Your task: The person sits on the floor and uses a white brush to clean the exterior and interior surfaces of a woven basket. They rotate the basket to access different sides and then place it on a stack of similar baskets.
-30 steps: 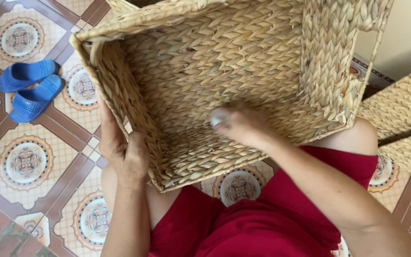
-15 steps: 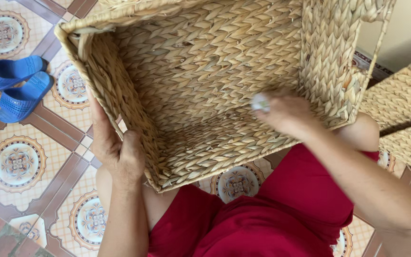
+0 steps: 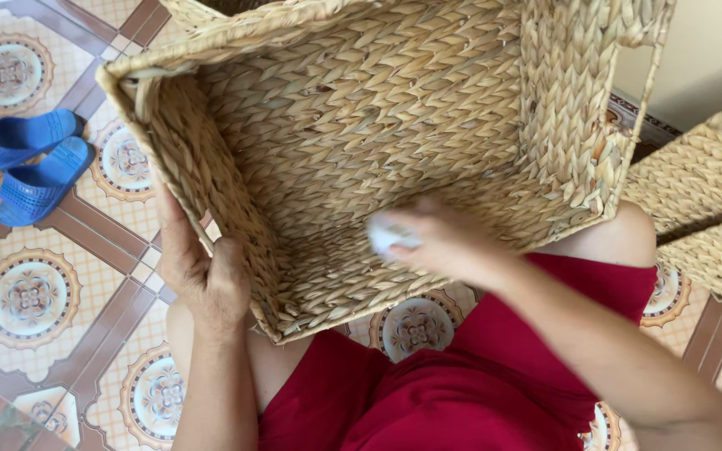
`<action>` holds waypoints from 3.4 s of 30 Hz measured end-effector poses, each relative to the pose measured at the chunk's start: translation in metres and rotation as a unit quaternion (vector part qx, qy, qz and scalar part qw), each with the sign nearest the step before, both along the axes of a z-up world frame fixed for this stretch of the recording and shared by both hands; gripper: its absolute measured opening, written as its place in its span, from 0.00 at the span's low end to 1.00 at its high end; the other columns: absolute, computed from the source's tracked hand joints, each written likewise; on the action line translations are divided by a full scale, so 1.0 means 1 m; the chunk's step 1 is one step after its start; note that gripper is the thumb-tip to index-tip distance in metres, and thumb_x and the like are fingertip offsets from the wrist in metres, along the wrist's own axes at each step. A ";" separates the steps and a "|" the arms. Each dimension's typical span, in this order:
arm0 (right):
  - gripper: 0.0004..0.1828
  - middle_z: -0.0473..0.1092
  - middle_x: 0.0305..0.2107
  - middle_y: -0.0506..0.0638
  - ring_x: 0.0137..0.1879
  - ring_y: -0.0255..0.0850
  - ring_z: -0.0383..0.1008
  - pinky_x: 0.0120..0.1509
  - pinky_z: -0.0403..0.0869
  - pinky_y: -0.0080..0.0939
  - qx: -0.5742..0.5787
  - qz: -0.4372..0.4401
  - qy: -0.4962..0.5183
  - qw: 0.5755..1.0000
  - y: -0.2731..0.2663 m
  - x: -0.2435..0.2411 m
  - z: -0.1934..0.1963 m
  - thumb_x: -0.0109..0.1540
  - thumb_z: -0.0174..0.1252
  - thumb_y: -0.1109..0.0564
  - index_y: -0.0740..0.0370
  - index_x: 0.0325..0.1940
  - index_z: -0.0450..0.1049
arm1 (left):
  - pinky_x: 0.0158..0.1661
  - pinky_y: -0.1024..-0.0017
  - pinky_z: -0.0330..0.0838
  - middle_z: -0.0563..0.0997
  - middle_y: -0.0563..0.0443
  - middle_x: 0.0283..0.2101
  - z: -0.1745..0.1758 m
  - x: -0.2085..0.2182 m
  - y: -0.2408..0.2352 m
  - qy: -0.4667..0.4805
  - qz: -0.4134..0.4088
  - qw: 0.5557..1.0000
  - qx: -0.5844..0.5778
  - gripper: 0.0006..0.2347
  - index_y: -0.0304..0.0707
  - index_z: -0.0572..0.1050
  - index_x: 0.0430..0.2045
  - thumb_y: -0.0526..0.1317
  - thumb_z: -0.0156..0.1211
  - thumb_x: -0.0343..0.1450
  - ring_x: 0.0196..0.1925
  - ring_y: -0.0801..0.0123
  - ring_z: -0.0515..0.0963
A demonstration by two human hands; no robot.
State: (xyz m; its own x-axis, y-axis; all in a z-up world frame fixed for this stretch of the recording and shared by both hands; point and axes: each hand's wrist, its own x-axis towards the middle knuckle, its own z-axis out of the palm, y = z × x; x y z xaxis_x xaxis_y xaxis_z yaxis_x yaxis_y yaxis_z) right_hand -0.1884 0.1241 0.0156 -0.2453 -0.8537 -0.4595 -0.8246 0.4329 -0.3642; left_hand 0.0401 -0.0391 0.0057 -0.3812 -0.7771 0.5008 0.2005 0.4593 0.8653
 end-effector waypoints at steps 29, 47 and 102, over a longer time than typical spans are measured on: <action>0.32 0.67 0.51 0.60 0.41 0.45 0.75 0.34 0.76 0.37 0.184 -0.160 0.230 0.942 0.053 -0.088 0.031 0.68 0.48 0.32 0.35 0.76 0.58 | 0.73 0.70 0.62 0.68 0.43 0.71 0.007 -0.002 0.003 -0.011 0.004 1.000 -0.004 0.32 0.28 0.52 0.74 0.20 0.38 0.69 0.72 0.67 0.70; 0.32 0.64 0.50 0.57 0.30 0.37 0.71 0.26 0.68 0.33 0.221 -0.128 0.236 0.937 0.017 -0.115 -0.029 0.67 0.46 0.28 0.43 0.69 0.66 | 0.70 0.73 0.62 0.68 0.40 0.71 0.007 -0.005 0.004 -0.023 0.017 0.999 -0.017 0.33 0.26 0.53 0.73 0.19 0.39 0.66 0.72 0.65 0.70; 0.28 0.72 0.44 0.60 0.38 0.44 0.71 0.29 0.79 0.39 -0.056 0.141 -0.068 0.986 -0.033 0.084 0.011 0.65 0.53 0.40 0.38 0.70 0.65 | 0.74 0.70 0.59 0.66 0.41 0.73 0.010 -0.003 0.005 -0.021 0.019 0.999 -0.019 0.35 0.28 0.54 0.75 0.21 0.40 0.66 0.75 0.63 0.67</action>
